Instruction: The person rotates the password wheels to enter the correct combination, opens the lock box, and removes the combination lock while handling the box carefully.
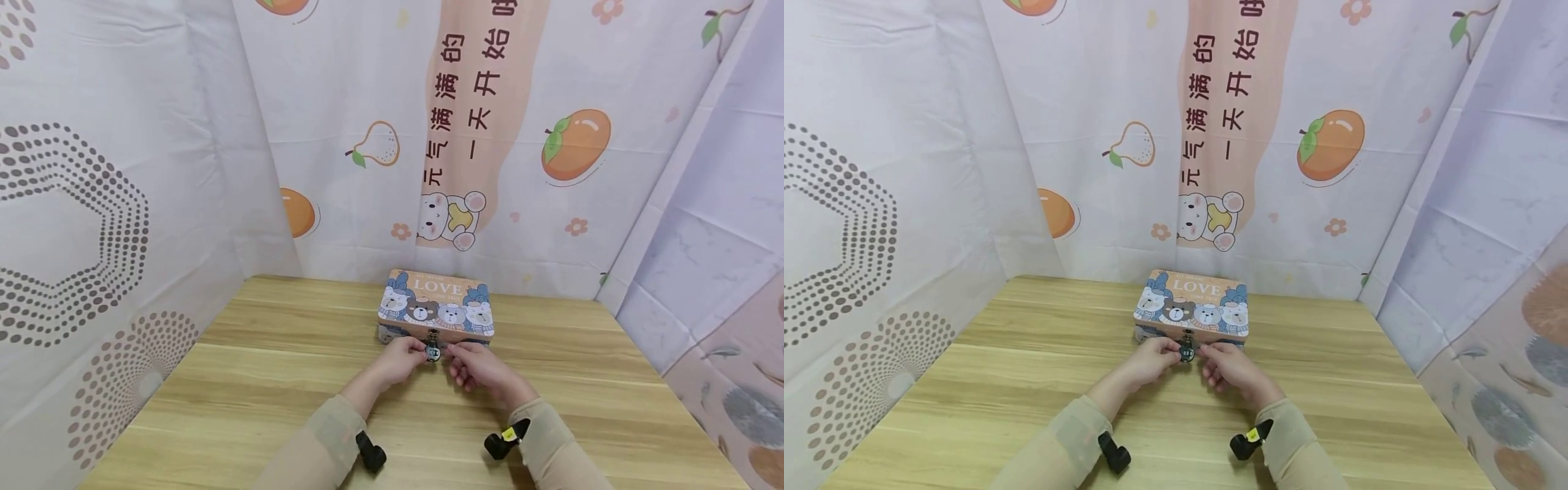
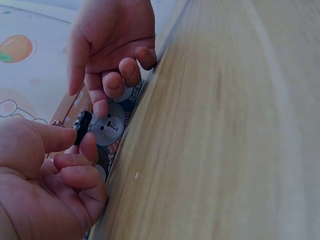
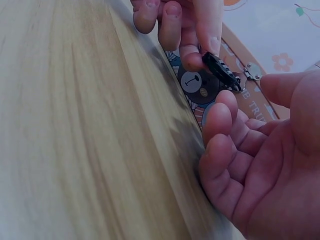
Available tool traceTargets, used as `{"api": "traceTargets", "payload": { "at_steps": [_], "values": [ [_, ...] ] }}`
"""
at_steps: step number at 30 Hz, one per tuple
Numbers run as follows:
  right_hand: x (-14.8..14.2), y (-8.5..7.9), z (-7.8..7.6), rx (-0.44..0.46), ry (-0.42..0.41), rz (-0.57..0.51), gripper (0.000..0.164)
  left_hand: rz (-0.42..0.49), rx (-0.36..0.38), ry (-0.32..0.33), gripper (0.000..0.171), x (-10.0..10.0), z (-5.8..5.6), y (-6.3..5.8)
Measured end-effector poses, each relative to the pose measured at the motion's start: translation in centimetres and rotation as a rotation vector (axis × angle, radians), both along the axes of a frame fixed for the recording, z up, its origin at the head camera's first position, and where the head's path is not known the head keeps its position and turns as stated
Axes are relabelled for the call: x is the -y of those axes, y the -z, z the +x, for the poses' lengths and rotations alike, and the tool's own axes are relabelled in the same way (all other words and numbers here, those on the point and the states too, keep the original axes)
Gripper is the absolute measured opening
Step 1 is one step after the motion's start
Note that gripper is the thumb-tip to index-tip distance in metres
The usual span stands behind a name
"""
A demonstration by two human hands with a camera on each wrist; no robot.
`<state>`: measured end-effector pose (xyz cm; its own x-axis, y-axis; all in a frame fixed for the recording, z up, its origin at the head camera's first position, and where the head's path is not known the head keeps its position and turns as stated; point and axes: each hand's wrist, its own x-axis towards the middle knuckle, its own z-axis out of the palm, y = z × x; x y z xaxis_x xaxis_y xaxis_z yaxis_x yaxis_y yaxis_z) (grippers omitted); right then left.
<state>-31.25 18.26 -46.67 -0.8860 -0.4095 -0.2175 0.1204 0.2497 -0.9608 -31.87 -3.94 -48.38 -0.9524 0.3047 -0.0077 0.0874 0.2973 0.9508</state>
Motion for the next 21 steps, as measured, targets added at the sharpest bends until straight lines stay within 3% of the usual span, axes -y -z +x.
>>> {"api": "traceTargets", "payload": {
  "at_steps": [21],
  "values": [
    [1.9,0.2,-0.3,-0.054,-0.031,-0.004,0.027,0.011,0.016,0.009,0.011,0.2,0.2,-0.3]
  ]
}}
